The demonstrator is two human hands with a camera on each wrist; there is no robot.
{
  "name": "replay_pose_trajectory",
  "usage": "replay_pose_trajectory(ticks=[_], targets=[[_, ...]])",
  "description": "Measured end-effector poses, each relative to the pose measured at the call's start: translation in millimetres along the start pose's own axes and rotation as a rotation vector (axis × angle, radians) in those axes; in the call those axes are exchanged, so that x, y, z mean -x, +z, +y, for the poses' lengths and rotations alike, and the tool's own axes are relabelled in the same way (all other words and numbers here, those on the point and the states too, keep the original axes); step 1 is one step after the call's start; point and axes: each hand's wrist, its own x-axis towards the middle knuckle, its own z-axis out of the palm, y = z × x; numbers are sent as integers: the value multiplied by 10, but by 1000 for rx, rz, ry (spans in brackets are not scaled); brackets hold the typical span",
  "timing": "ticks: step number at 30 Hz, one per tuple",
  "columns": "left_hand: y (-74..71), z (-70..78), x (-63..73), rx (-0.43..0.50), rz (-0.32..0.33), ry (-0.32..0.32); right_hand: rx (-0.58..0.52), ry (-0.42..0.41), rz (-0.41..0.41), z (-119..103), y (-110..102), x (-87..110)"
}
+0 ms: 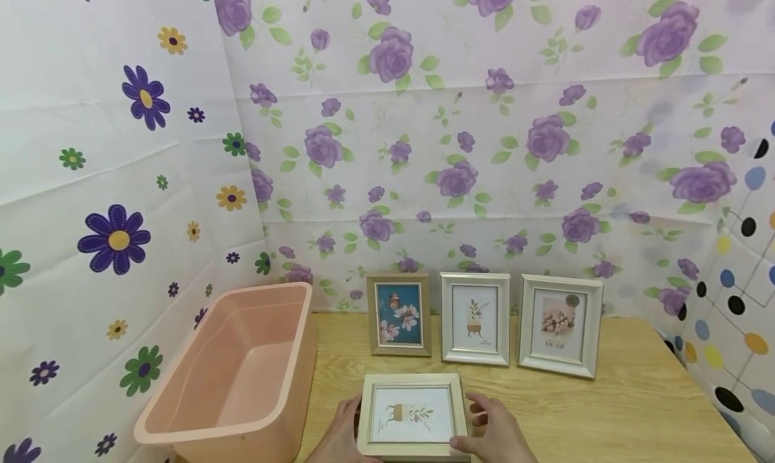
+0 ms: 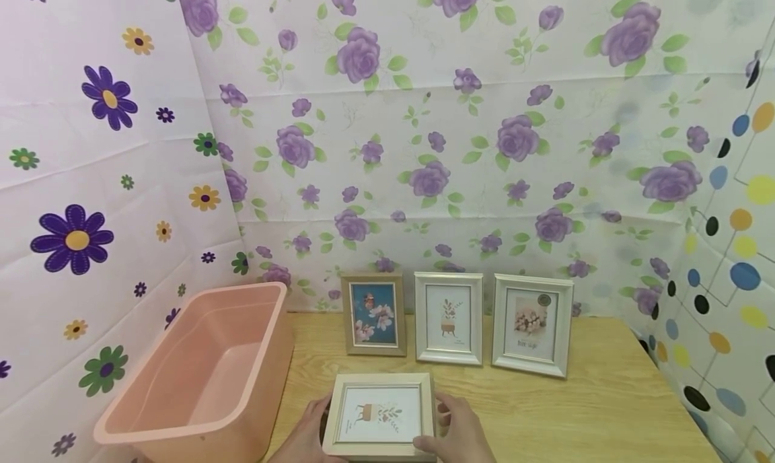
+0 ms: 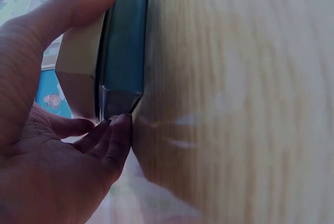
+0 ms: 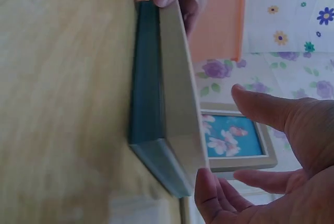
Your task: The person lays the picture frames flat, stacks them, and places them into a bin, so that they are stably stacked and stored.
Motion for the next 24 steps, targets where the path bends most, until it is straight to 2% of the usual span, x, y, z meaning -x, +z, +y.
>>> replay_pose_trajectory(ticks=[1,4,6,9,10,13,16,21,24], targets=[[10,-38,0,-15,5,8,-12,-17,5,-31,-28,-8],[35,-153,-12,37,-1,1,-50,-71,24,-126,-100,-39],[50,-205,-20,84,-11,-36,-70,-105,46,-189,-142,-66],[44,-171,-3,158,-11,-138,-80,-153,91,-288,-187,-135],[35,-126,18,177,4,-163,-76,-176,105,-323,-199,-170],[-2,39,102,253,88,-178,-43,-232,140,-433,-215,-293],[-33,183,205,325,188,-163,-35,-276,140,-543,-219,-427],[-43,290,314,364,290,-178,-26,-322,120,-722,-225,-652],[-18,324,335,373,334,-171,35,-365,142,-824,-235,-807]])
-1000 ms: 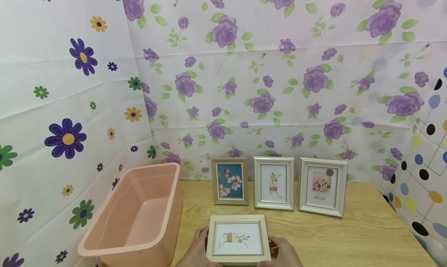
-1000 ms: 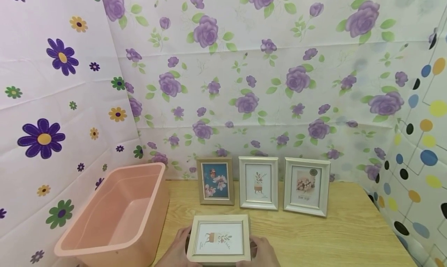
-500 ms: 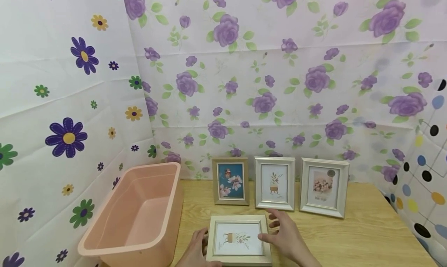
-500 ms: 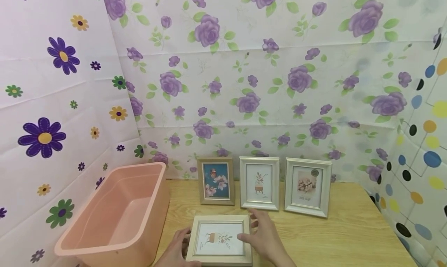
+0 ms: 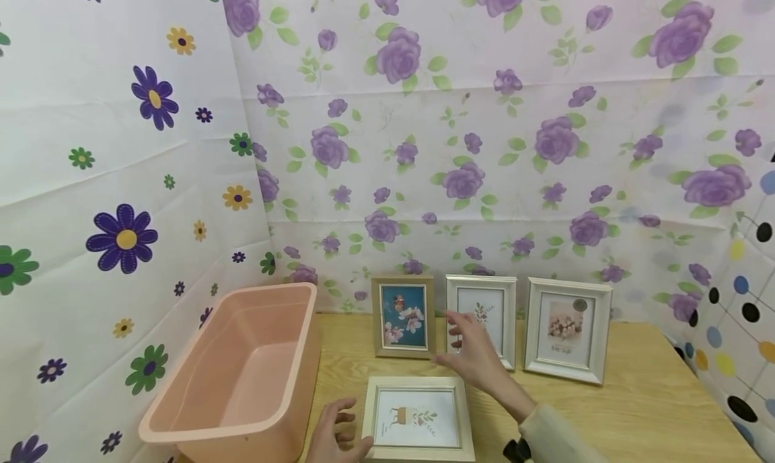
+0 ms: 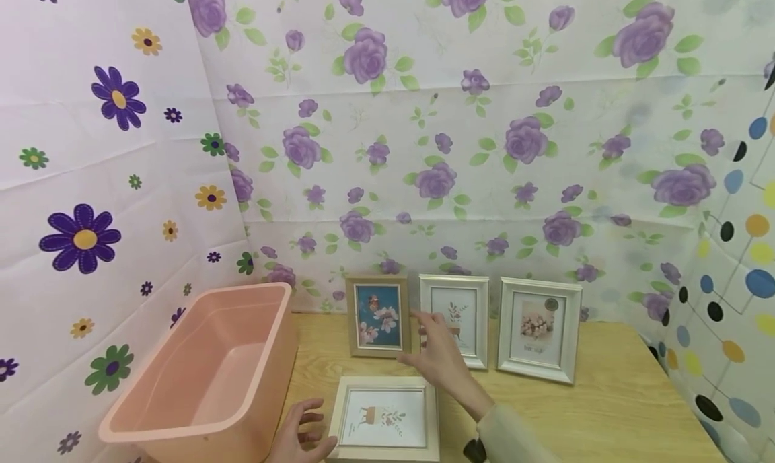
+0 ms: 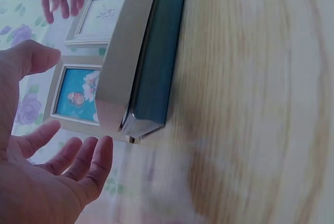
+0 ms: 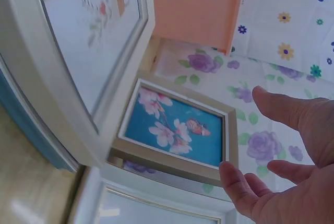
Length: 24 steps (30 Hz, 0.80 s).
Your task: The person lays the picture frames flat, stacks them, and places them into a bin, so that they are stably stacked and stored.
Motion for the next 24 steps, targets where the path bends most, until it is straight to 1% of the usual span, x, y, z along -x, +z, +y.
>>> replay_pose_trajectory(ticks=[5,8,11,14,17,22,23,24], targets=[[51,50,71,62,51,-30,103,-62,-11,-64,19,-303],[83,98,106,110,76,-30,182,-101,-13,-89,26,-477],[118,130,122,150,111,6,246,-159,-2,-100,46,-633],[144,156,134,165,131,38,283,-208,-7,-109,81,-767],[155,182,149,173,137,45,326,-224,-19,-115,128,-872],[161,213,162,193,132,8,364,-208,-70,-106,191,-985],[163,217,156,194,130,2,370,-222,-74,-30,221,-1025],[162,220,150,194,127,-6,369,-222,-83,-21,224,-1036]])
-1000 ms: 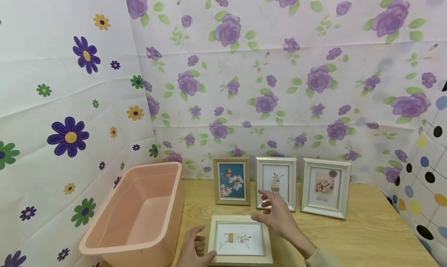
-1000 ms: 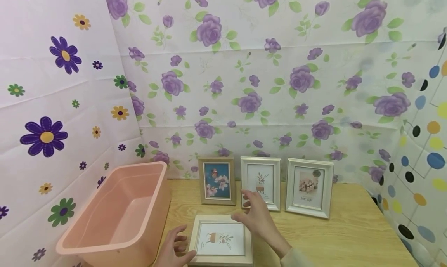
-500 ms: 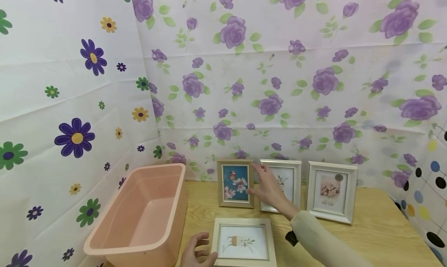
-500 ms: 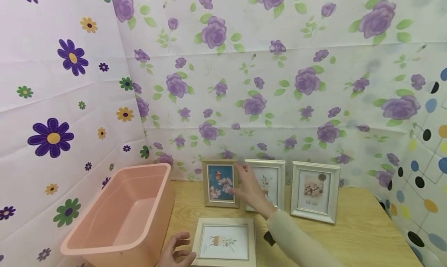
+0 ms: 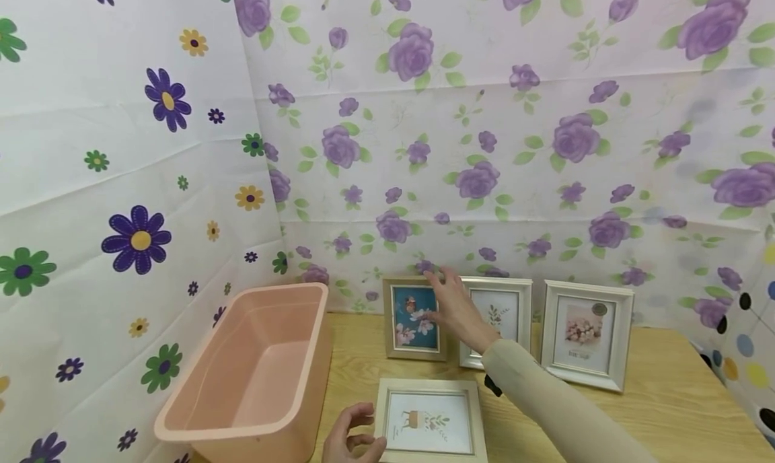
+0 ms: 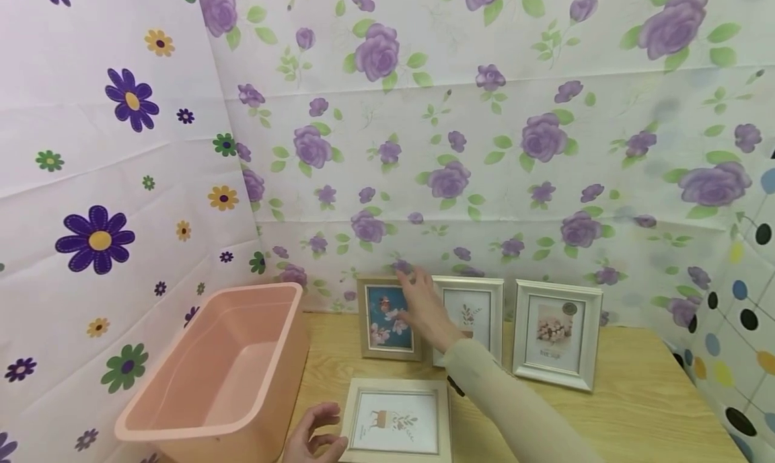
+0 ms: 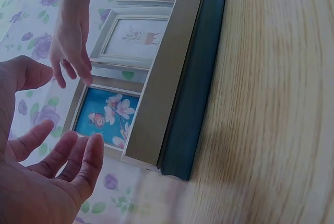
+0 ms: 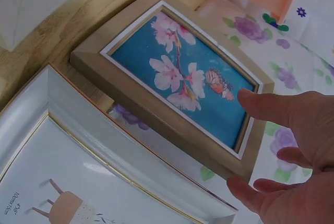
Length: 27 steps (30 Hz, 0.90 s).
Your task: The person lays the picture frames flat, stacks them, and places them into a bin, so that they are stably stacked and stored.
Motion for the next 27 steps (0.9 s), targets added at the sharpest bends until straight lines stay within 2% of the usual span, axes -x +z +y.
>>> replay_pose_trajectory(ticks=[2,3,6,9,10,13,14,18,21,24,27], targets=[[-1,1,-5,-2,-6,-15,-5,-4,-15,17,17,-13],[-4,1,-8,-4,-9,-24,5,-27,-8,100,82,-38],[-13,0,-23,-10,-20,-42,21,5,-44,58,75,-62],[-17,-10,-37,-12,-21,-44,35,9,-53,151,187,-113],[-16,-15,-40,-11,-19,-42,31,31,-68,81,148,-99],[-10,-24,-43,-16,-14,-33,21,26,-57,87,177,-85],[-8,-23,-44,-18,-15,-31,23,32,-64,18,122,-58],[5,-15,-49,-33,-5,-29,-42,38,-79,13,93,-50],[10,-14,-61,-37,5,-30,-174,47,-114,76,79,-53],[12,-21,-66,-37,23,-9,-201,-25,-128,217,120,-65],[15,-30,-70,-35,42,37,-114,-164,-88,418,250,-99]])
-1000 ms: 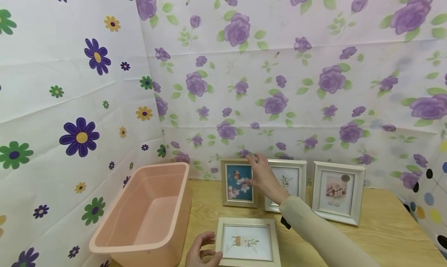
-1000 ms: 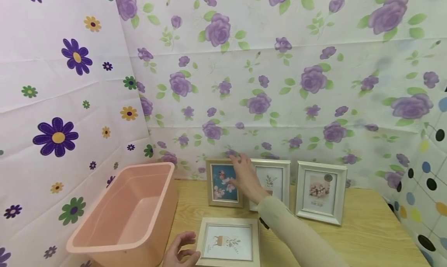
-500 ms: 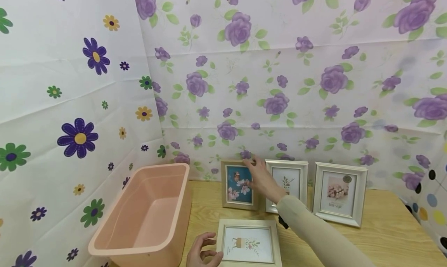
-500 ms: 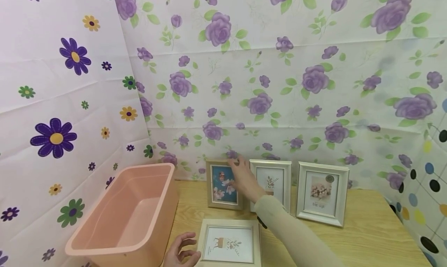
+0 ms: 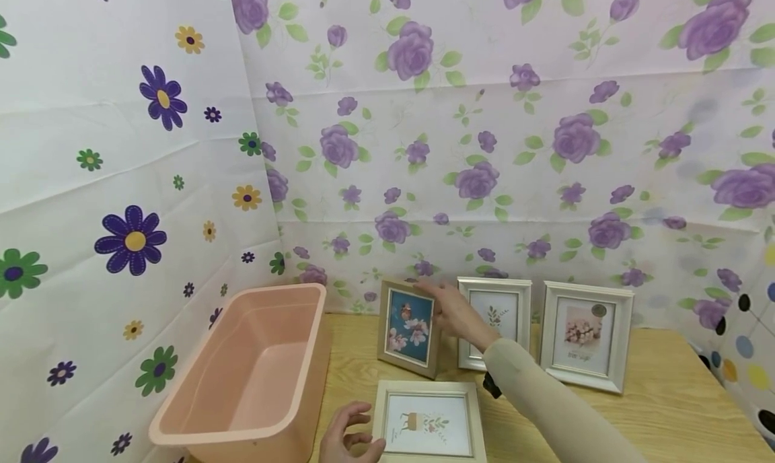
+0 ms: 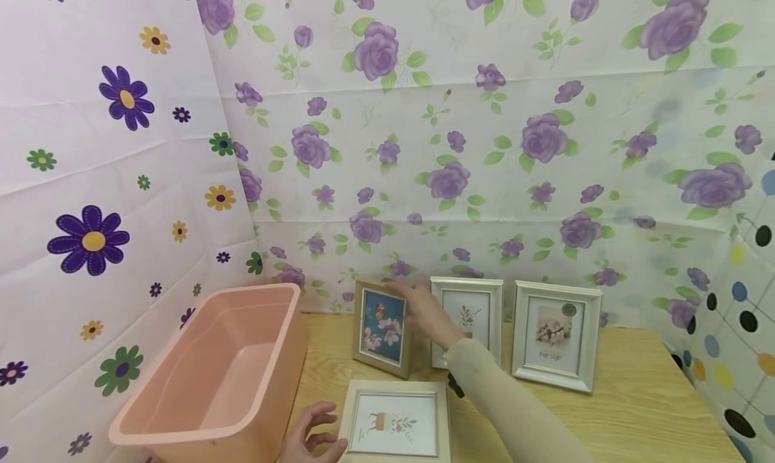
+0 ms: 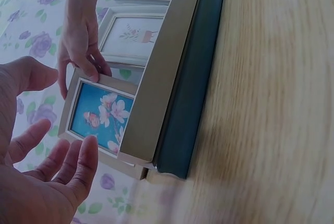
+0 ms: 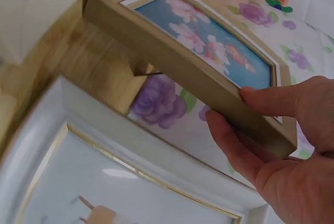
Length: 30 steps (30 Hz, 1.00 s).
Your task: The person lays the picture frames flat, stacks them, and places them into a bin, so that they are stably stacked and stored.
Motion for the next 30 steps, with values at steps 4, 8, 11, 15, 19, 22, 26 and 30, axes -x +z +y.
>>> replay_pose_trajectory(ticks=[4,8,11,15,19,22,26,30], targets=[[26,-5,-44,5,1,44,5,-54,58,73,0,77],[26,-29,-133,15,-12,32,-69,71,95,-138,-126,187],[18,-49,-206,37,3,24,-101,162,129,-308,-199,232],[20,-40,-287,72,41,18,-188,225,198,-406,-250,285],[22,2,-353,89,46,9,-289,283,280,-491,-305,357],[23,26,-403,95,35,4,-374,314,324,-541,-345,436],[26,48,-448,124,23,9,-554,374,342,-603,-382,563],[35,76,-474,182,7,30,-759,440,358,-688,-403,670]])
